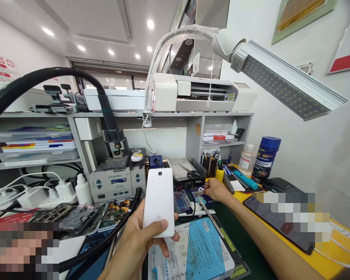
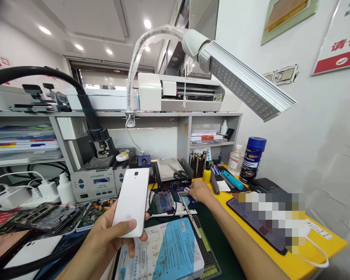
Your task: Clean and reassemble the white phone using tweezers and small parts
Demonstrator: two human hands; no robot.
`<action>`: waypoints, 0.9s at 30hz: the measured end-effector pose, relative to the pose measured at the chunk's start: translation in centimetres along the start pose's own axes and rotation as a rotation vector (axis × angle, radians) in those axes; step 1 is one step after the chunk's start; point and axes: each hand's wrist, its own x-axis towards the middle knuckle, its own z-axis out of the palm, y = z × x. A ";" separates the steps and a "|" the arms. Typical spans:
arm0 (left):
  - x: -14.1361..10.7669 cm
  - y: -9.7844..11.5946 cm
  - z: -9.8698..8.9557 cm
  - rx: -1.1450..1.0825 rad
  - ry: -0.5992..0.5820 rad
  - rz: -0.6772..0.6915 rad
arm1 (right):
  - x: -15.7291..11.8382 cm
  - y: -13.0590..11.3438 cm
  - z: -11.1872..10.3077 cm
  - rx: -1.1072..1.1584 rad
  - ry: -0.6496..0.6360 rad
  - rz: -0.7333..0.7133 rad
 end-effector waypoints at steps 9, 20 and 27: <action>0.0 0.4 -0.2 -0.026 -0.057 0.012 | -2.6 -1.7 -4.0 0.334 0.033 -0.103; 0.4 -0.2 -0.6 -0.065 -0.096 0.091 | -13.2 -8.1 -3.8 0.911 -0.484 -0.424; 0.4 -0.6 -0.8 -0.088 -0.126 0.107 | -14.9 -8.8 -3.1 0.762 -0.321 -0.428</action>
